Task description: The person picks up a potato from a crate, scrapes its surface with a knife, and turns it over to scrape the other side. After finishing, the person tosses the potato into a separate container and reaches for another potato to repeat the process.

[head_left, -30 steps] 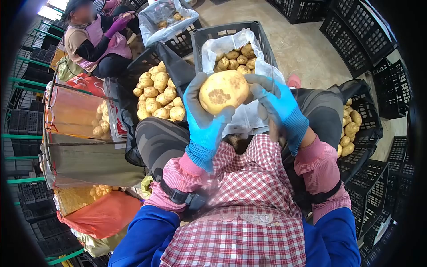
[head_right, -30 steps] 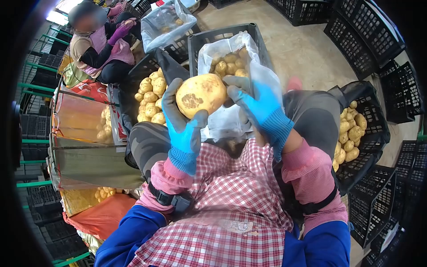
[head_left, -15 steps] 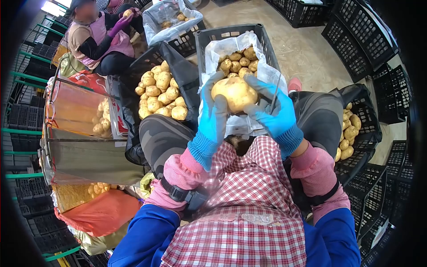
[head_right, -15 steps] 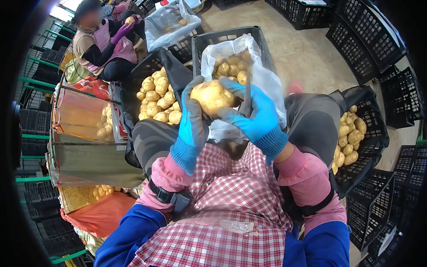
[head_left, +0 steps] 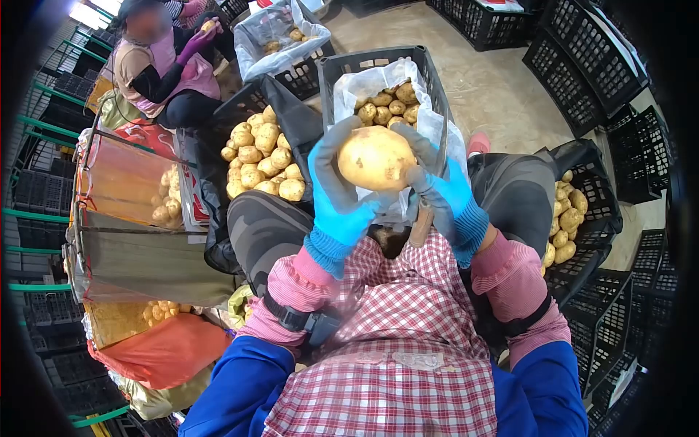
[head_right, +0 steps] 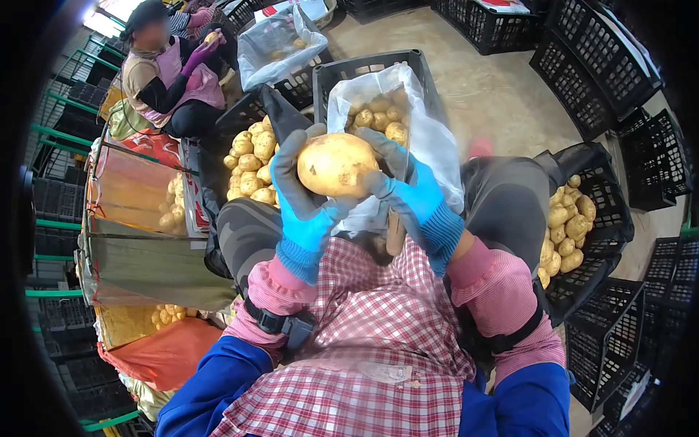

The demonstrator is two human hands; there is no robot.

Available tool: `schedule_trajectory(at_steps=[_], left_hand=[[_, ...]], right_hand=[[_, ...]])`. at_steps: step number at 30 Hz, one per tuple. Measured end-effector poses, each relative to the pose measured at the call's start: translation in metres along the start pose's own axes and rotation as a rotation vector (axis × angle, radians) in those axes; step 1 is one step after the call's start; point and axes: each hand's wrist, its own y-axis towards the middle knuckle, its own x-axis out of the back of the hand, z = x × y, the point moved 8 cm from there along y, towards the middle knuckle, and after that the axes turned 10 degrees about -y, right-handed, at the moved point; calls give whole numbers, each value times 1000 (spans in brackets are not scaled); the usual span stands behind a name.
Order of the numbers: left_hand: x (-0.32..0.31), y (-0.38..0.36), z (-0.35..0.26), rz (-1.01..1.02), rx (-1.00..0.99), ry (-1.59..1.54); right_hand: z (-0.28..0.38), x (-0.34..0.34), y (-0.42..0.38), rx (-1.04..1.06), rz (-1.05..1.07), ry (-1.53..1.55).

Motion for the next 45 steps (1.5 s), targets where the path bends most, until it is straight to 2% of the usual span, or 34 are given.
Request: schedule_trajectory(at_steps=[2, 4, 5, 10, 13, 16, 17, 20, 23, 26, 29, 32, 35, 36, 39, 42, 45], left_hand=[[-1, 2, -1, -37, 110, -118], [0, 1, 2, -68, 251, -226], [0, 1, 2, -100, 281, -265], [1, 1, 4, -179, 341, -359], [6, 1, 7, -179, 309, -339], [7, 1, 1, -151, 186, -202], [8, 2, -4, -113, 114, -61], [0, 3, -18, 54, -48, 446], [-5, 2, -19, 91, -61, 381], [-7, 2, -19, 123, -40, 353], [-5, 2, -19, 129, -28, 347], [0, -1, -12, 109, -9, 225], [-1, 3, -15, 120, -16, 390], [1, 0, -9, 84, 20, 224], [15, -4, 6, 1, 274, -15], [15, -7, 1, -115, 476, -336], [17, -10, -2, -101, 485, -387]], right_hand=[[-4, 1, 0, 11, -36, 47], [-1, 5, -3, -112, -31, -52], [-2, 7, -6, -174, -29, -101], [4, 2, -6, -121, -65, -135], [3, -4, -4, -66, -44, -131], [-4, -6, 1, -24, -27, -138], [-6, -7, 4, -15, -19, -142], [-35, -11, -2, -214, 14, 226], [-71, -5, -14, -380, 40, 282], [-75, -13, -17, -491, 23, 409], [-79, -7, -14, -369, 142, 352], [-64, 4, -2, -242, -139, 184], [-22, 1, 9, -1, -276, 174], [-17, 8, 7, -8, -270, 78], [-7, 6, 11, 21, -234, 22], [-12, -1, 10, -83, -203, 26], [-17, -2, 15, -96, -149, 80]])
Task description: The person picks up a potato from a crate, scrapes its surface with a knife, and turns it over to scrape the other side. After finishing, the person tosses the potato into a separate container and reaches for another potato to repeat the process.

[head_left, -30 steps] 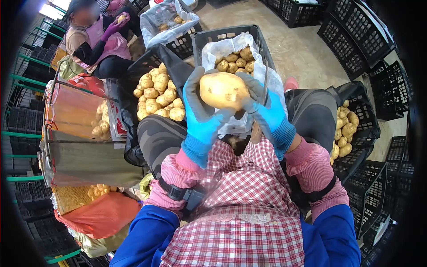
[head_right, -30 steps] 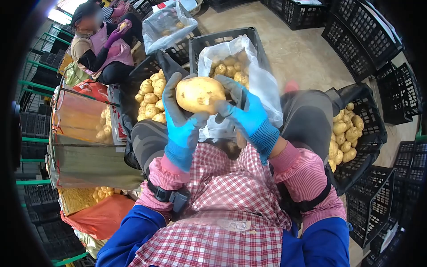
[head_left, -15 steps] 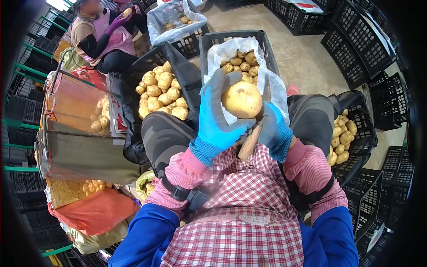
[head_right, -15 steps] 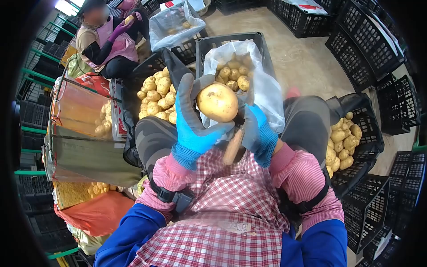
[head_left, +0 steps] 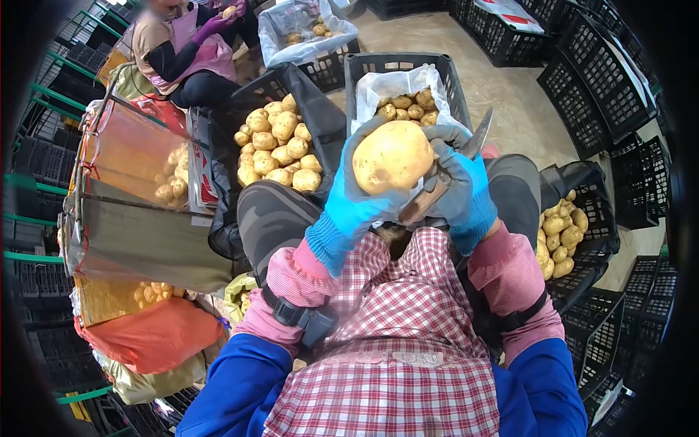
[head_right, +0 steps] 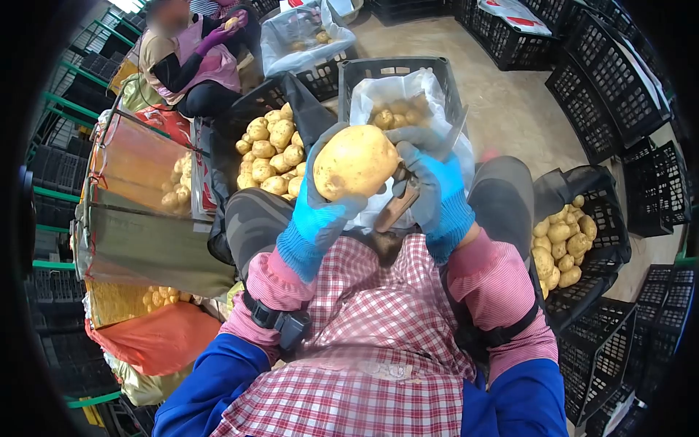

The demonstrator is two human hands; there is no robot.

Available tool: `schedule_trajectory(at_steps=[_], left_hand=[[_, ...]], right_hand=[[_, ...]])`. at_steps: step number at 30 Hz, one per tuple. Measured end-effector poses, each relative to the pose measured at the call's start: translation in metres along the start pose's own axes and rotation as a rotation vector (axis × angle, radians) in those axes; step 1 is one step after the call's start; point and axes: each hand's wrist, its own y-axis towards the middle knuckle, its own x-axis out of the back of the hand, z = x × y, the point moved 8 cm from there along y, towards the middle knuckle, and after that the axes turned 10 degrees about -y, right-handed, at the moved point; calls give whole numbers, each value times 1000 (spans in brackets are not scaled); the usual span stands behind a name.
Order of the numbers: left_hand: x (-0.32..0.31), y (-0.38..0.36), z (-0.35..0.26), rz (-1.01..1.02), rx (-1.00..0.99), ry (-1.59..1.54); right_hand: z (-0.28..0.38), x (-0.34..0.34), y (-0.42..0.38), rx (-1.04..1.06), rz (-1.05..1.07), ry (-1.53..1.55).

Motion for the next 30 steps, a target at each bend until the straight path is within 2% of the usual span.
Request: schedule_trajectory(at_steps=[3, 6, 8, 10, 11, 12, 13, 14, 16, 17, 18, 20, 21, 22, 23, 24, 26, 27, 28, 29, 30], left_hand=[[-4, 2, -8, 51, -119, 27], [-11, 0, -18, -12, -139, 168], [14, 5, -6, -136, -171, 394], [31, 21, 2, -258, -222, 563], [31, 37, 3, -286, -330, 422], [-17, 37, -21, -140, -403, 792], [-40, 45, -23, -30, -633, 907], [-75, 45, -29, -83, -595, 956], [-104, 62, -12, 168, -550, 750], [-138, 56, -16, 212, -611, 914], [-132, 75, 3, 259, -426, 780], [-116, 96, 37, 301, -274, 788], [-82, 114, 64, 297, -157, 758], [-47, 122, 90, 254, 94, 777], [-8, 133, 113, 263, 85, 1050], [27, 131, 136, 234, 179, 1049], [99, 129, 178, 327, 234, 1140], [113, 128, 183, 307, 246, 1270], [109, 133, 183, 338, 351, 1362], [112, 139, 184, 302, 328, 1352], [129, 148, 196, 284, 311, 1389]], right_hand=[[-1, -6, -2, -35, -12, 88], [4, -24, -7, -133, 134, 368], [-61, 0, -5, -133, 158, 316], [-26, 1, -15, -76, 88, 246], [-8, 2, -21, -49, 52, 209], [25, -3, -30, -6, 116, 424], [35, 13, -32, 19, 62, 397], [44, 29, -36, 43, 7, 367], [70, 71, -55, 40, -31, 523], [81, 100, -65, 90, -59, 518], [90, 142, -78, 180, -120, 486], [100, 233, -112, 341, -307, 360], [96, 275, -128, 351, -456, 292], [90, 311, -154, 295, -642, 194], [83, 345, -182, 213, -822, 99], [71, 378, -193, 206, -893, 117], [48, 421, -229, -104, -1119, 30], [26, 474, -247, -157, -1067, 78], [19, 559, -284, -155, -1033, -375], [41, 579, -285, -97, -909, -848], [58, 615, -288, -132, -902, -587]])
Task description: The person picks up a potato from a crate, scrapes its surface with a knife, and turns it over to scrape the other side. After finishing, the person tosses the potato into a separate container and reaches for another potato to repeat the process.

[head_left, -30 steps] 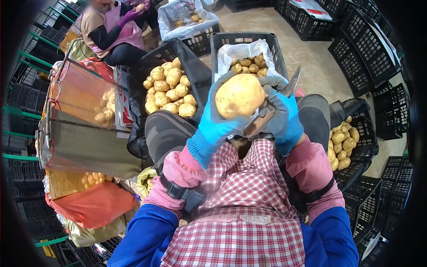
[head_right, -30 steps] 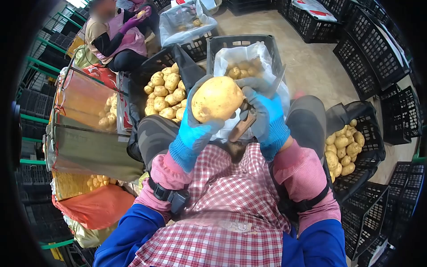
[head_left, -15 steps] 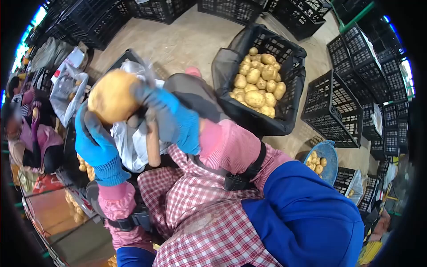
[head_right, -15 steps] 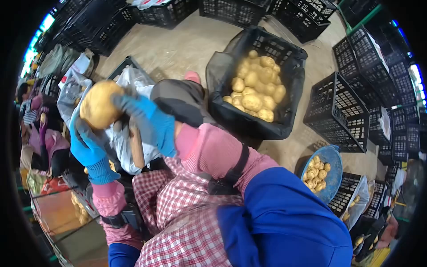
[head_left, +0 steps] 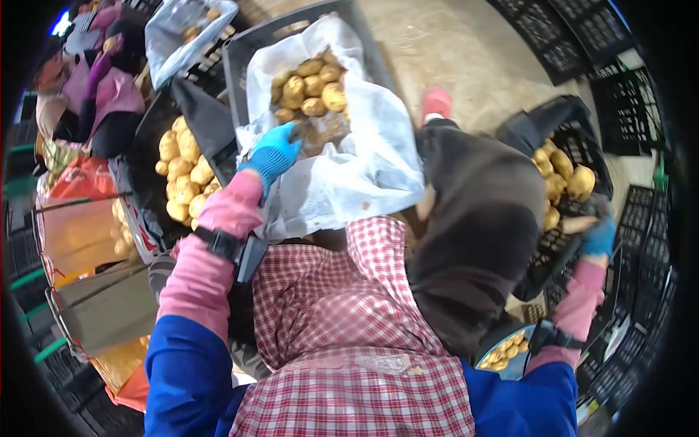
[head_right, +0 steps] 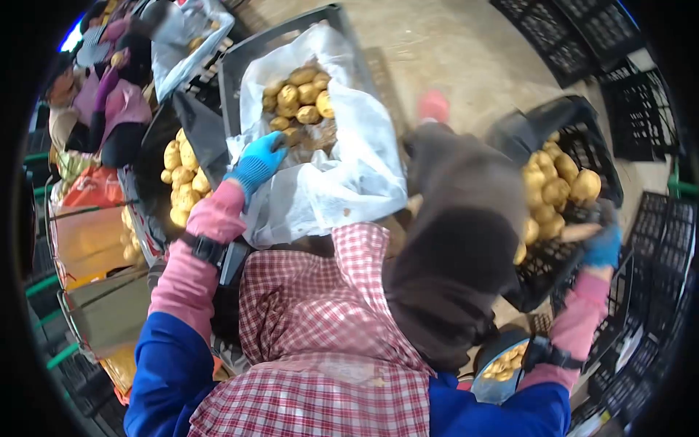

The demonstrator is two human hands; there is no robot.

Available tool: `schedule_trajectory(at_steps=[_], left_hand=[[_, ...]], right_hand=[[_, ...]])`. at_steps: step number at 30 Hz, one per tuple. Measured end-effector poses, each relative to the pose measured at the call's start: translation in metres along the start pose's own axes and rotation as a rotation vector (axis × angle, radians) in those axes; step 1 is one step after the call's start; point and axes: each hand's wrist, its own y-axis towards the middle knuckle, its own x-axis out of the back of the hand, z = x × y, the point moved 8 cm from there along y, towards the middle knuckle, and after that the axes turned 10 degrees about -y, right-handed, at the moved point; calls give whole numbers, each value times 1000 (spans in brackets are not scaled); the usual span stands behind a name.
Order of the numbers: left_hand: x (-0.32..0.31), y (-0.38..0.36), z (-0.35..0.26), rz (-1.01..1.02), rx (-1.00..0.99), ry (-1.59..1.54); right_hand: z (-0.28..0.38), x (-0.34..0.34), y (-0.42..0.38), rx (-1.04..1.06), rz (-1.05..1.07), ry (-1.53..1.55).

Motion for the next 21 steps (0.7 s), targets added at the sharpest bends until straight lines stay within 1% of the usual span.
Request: schedule_trajectory(at_steps=[1, 2, 3, 4, 5, 6, 7, 8, 9, 11, 12, 13, 14, 15, 16, 18, 19, 20, 21], left_hand=[[-13, 15, 12, 74, 2, -67], [-27, 30, 19, 163, 34, 13], [-41, 48, 30, 200, 52, -2], [-63, 67, 42, 176, 25, 34], [-77, 80, 33, 152, 39, 53], [-95, 94, 29, 142, -38, 44], [-107, 104, 19, 137, -71, 9], [-129, 118, 20, 191, -56, 9], [-162, 133, 34, 139, -148, -75], [-201, 157, 57, 102, -51, -375], [-212, 156, 64, 88, 1, -524], [-192, 146, 49, -36, -165, -661], [-179, 134, 44, 59, 55, -813], [-154, 114, 30, 150, 272, -950], [-128, 90, 17, 235, 496, -1076], [-84, 73, -16, 304, 369, -1602], [-61, 55, -29, 464, 413, -1692], [-37, 43, -50, 425, 323, -1875], [-6, 27, -64, 390, 225, -1813]], right_hand=[[23, 11, -6, -138, -101, 183], [48, 4, -22, -208, -185, 265], [73, -21, -34, -219, -198, 281], [103, -55, -51, -202, -169, 285], [131, -92, -65, -183, -124, 292], [159, -134, -80, -161, -66, 301], [185, -179, -91, -143, 7, 312], [207, -226, -99, -127, 92, 330], [232, -271, -111, -112, 179, 350], [278, -353, -132, -77, 364, 391], [298, -387, -141, -63, 445, 414], [314, -411, -148, -48, 470, 401], [329, -427, -151, -31, 474, 381], [337, -437, -153, -7, 451, 331], [342, -441, -158, 18, 393, 255], [352, -448, -170, 56, 273, 97], [349, -448, -173, 11, 452, 15], [347, -451, -182, -30, 632, -72], [349, -453, -187, -36, 684, -48]])
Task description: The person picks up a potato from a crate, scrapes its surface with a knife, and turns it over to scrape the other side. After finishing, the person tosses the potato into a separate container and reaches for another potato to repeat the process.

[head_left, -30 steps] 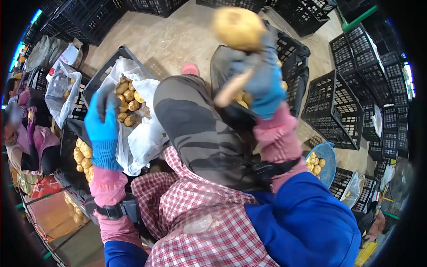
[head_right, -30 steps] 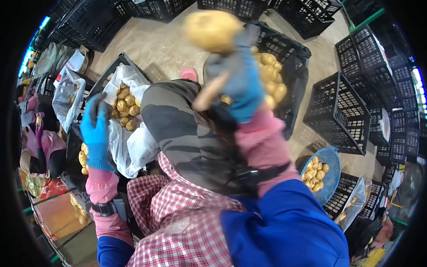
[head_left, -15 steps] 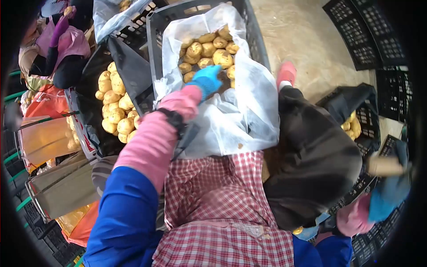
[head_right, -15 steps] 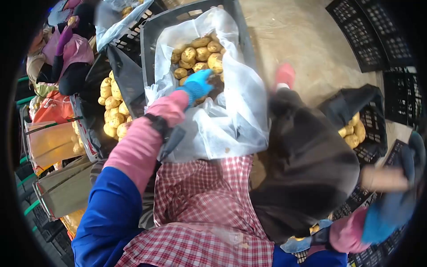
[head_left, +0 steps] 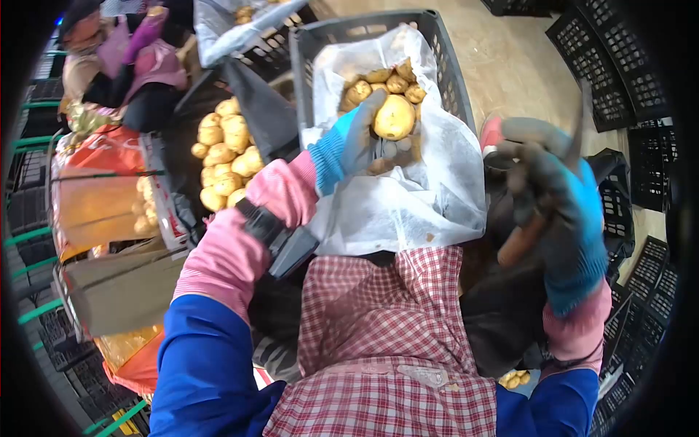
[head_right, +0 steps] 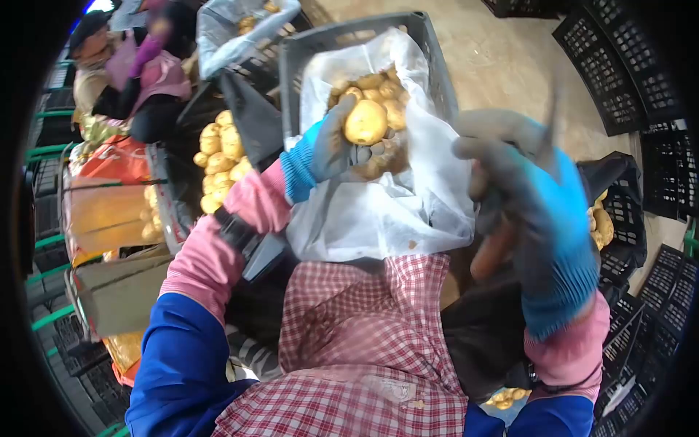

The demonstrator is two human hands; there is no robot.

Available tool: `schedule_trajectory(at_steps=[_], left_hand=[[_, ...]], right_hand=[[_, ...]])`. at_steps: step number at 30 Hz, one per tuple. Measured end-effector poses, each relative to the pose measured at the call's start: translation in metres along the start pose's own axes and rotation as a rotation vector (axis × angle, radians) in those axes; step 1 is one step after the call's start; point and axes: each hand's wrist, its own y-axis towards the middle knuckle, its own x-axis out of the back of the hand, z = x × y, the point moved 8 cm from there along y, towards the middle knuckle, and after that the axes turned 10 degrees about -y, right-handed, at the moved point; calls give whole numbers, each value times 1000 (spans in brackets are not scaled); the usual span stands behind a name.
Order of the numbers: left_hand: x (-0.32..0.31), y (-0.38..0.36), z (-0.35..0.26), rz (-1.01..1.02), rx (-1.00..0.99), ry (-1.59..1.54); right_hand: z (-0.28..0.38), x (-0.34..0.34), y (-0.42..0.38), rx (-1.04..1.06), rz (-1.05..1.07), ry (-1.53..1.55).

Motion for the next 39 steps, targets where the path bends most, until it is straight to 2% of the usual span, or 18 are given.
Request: schedule_trajectory(at_steps=[1, 3, 4, 7, 8, 11, 15, 16, 20, 23, 24, 27, 30, 32, 34, 39], left_hand=[[-27, -26, -7, 117, 50, -91], [-72, -73, -9, 159, 40, -242], [-82, -94, -5, 63, 5, -270], [-110, -150, 2, 218, -185, -101], [-115, -166, 7, 276, -179, -117], [-125, -211, 10, 148, -440, 156], [-134, -254, 2, 41, -880, 799], [-132, -258, 3, 44, -889, 687], [-133, -265, 4, -20, -912, 610], [-127, -264, 2, -75, -909, 670], [-125, -264, 0, -112, -918, 711], [-121, -259, -3, -104, -946, 954], [-121, -255, -4, -117, -857, 751], [-120, -252, -3, -95, -843, 705], [-119, -251, -2, -102, -825, 663], [-116, -254, -5, -159, -855, 708]], right_hand=[[-2, -8, 3, 51, 36, 0], [-10, -27, 8, 188, 88, -20], [-15, -36, 9, 281, 70, -79], [-17, -67, -5, 540, -4, -162], [-9, -75, -16, 623, -30, -177], [-12, -98, -43, 314, 162, 46], [-10, -121, -63, 411, 252, 222], [-7, -124, -68, 427, 306, 205], [-8, -138, -81, 433, 366, 161], [-11, -147, -79, 410, 456, 286], [-9, -149, -75, 559, 375, 283], [-10, -156, -72, 692, 293, 176], [-14, -148, -65, 547, 309, 37], [-24, -144, -53, 381, 325, 127], [-27, -145, -49, 325, 340, 172], [-15, -155, -65, 550, 399, 325]])
